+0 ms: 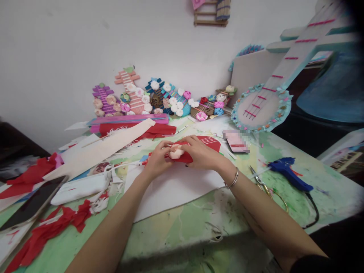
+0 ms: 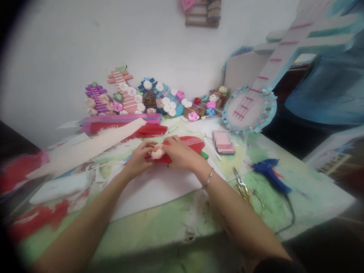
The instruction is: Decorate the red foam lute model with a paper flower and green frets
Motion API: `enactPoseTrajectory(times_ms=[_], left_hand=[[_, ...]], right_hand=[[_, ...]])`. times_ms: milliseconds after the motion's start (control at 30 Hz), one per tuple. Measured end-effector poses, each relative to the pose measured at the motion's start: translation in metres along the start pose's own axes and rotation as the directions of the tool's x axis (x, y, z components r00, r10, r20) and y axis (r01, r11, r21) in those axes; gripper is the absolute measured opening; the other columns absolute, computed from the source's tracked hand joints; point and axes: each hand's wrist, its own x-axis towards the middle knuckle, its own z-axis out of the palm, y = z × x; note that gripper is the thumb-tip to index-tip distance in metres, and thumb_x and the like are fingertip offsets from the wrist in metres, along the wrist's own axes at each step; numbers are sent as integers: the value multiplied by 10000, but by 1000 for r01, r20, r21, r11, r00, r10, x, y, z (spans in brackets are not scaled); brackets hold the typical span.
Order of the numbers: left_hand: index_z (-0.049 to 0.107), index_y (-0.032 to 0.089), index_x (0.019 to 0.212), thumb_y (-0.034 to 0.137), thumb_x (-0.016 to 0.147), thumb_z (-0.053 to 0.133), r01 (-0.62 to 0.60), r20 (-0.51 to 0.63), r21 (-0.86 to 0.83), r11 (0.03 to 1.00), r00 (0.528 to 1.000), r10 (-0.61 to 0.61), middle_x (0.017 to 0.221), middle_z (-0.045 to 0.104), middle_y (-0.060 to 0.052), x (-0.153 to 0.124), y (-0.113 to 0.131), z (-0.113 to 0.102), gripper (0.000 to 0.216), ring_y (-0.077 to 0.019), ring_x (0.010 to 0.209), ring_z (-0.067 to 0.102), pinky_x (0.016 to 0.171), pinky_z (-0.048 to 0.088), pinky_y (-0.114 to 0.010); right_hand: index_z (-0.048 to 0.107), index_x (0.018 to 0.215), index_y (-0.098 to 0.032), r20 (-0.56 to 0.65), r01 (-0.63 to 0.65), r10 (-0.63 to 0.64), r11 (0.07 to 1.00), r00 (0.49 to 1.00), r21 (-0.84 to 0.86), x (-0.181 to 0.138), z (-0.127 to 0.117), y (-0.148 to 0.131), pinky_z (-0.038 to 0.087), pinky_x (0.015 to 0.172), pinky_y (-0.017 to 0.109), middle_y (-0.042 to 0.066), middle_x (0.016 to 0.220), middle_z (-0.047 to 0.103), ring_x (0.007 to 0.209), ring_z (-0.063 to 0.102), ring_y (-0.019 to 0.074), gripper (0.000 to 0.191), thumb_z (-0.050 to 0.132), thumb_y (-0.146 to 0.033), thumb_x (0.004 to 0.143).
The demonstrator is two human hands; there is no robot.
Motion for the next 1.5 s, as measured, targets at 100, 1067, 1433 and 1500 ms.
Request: enactPoseTrajectory(times_ms=[100,1067,1433,1500], left_hand=[[629,163,855,66,639,577,14,1,-6,1000,1000,-14,1081,537,-83,0,0,0,242,-221,1036,529,855,479,-349],[569,169,824,22,612,539,-13,7,44,999,1000,13,1080,542,-78,-1,3,2,260,-218,1020,532,859,467,-361],[556,179,853,24,647,543,-21,-28,15,1000,999,21,1083,545,-76,-3,6,3,259,-213,1033,527,842,476,-349],[546,179,840,25,652,546,-30,-47,14,999,998,31,1097,539,-79,-3,7,3,244,-213,1045,520,852,471,-353]], right_hand=[[503,1121,-197,-2,1,-1,997,1000,75,0,-3,1,414,898,402,102,1211,436,1130,376,263,519,688,-165,637],[479,650,-183,-500,-95,320,901,804,423,8,-2,1,370,560,235,-34,604,513,567,462,100,166,592,-227,762],[592,684,-170,-381,-69,281,873,881,482,4,-1,2,418,609,233,-10,637,632,605,579,117,165,481,-101,785],[563,700,-170,-379,-46,237,893,895,449,5,-1,0,408,617,239,1,651,614,615,562,119,208,413,-108,831]])
